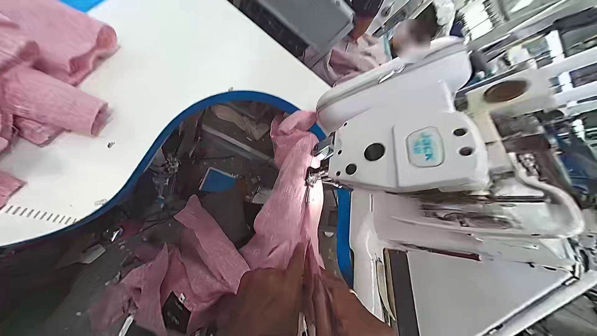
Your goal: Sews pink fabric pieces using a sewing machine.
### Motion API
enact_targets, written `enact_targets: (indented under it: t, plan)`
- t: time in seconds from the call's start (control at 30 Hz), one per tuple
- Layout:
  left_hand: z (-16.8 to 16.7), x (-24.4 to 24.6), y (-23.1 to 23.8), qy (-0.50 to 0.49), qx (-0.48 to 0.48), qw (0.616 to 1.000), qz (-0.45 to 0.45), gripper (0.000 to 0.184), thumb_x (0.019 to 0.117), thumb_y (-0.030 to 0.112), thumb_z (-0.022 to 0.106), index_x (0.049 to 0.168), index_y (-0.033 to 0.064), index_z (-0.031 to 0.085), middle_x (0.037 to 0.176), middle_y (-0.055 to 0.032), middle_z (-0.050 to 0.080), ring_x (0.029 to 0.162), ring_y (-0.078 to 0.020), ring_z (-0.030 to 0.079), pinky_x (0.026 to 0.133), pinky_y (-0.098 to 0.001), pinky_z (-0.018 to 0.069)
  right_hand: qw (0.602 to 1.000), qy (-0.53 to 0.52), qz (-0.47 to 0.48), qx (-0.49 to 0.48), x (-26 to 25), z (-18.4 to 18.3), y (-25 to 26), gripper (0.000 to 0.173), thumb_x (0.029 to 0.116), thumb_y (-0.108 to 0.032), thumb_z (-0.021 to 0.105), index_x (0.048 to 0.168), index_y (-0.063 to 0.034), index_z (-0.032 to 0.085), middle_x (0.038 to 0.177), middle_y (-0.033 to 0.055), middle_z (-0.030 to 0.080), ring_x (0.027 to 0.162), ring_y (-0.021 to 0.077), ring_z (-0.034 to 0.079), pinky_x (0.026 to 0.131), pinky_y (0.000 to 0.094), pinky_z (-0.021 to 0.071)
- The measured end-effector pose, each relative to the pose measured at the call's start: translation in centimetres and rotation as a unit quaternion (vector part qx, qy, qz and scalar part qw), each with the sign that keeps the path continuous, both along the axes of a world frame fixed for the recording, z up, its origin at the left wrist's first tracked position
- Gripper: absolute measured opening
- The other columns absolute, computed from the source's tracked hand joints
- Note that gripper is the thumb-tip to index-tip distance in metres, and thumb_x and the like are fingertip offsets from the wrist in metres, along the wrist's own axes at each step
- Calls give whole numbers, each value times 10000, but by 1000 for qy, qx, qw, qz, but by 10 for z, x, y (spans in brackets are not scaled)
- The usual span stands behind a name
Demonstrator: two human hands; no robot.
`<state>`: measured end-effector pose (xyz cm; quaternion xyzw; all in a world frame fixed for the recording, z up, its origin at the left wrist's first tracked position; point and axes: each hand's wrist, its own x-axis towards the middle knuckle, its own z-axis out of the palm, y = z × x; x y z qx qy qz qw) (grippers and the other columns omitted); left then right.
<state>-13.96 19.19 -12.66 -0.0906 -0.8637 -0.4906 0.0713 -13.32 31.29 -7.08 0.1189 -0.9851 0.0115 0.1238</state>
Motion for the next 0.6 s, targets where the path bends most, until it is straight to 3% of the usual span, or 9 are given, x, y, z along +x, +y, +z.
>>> enact_targets:
  t: [0.03,0.1,0.17,0.2,0.27,0.33,0.37,0.47,0.6]
  plan:
    - [-2,8,1,1,7,1000,-3,387,909,120,582,1245,-24,710,481,-50,528,391,-242,537,384,-383,414,1000,-20,0,2,8,7,1,203,901,-103,620,892,32,771,605,99,679,485,186,638,448,312,483]
    - [-15,7,3,60,23,998,7,254,885,130,564,1002,20,761,474,-25,493,385,-200,515,360,-347,381,999,-28,27,35,10,11,-4,183,889,-101,625,815,5,756,535,77,614,434,181,594,404,308,442]
    - [-23,-7,3,64,74,995,-27,157,837,123,579,697,73,631,483,-37,498,406,-194,542,371,-363,394,994,-14,64,86,1,10,-10,187,880,-103,603,742,-40,712,500,52,551,406,175,553,371,306,392]
    - [-26,-17,-3,26,128,988,-76,203,865,104,590,669,59,609,514,-59,524,452,-207,563,422,-392,430,991,-5,81,102,-4,8,-11,199,885,-111,589,723,-63,694,499,41,537,402,165,539,365,300,375]
    - [-35,-35,-9,-31,218,965,-142,261,925,98,549,675,41,597,573,-57,527,538,-178,538,544,-380,422,989,18,99,107,-13,3,-13,220,891,-118,566,697,-87,664,492,22,506,392,149,515,353,289,347]
    - [-38,-45,-8,-51,243,958,-145,268,954,108,518,710,34,604,603,-46,528,576,-153,533,583,-357,424,989,55,94,102,-21,-5,-14,236,888,-133,541,680,-91,646,479,11,483,376,141,504,336,286,331]
    - [-34,-45,-7,-47,227,965,-125,258,962,113,502,749,24,616,606,-55,529,576,-171,540,575,-369,426,988,69,86,103,-23,-6,-13,242,886,-141,531,674,-93,637,478,10,479,375,143,504,335,288,328]
    - [-15,-35,-5,-18,125,990,-57,291,982,148,487,1028,-4,731,581,-96,583,534,-266,616,519,-453,483,991,57,53,112,-20,1,-13,233,884,-142,556,689,-68,659,490,36,512,392,173,545,344,316,365]
    - [-7,-21,-8,-25,64,994,-87,250,956,152,512,987,13,717,497,-71,493,448,-265,556,451,-425,430,994,32,39,102,-6,8,-13,217,869,-143,597,677,-68,662,493,39,523,399,172,553,349,311,366]
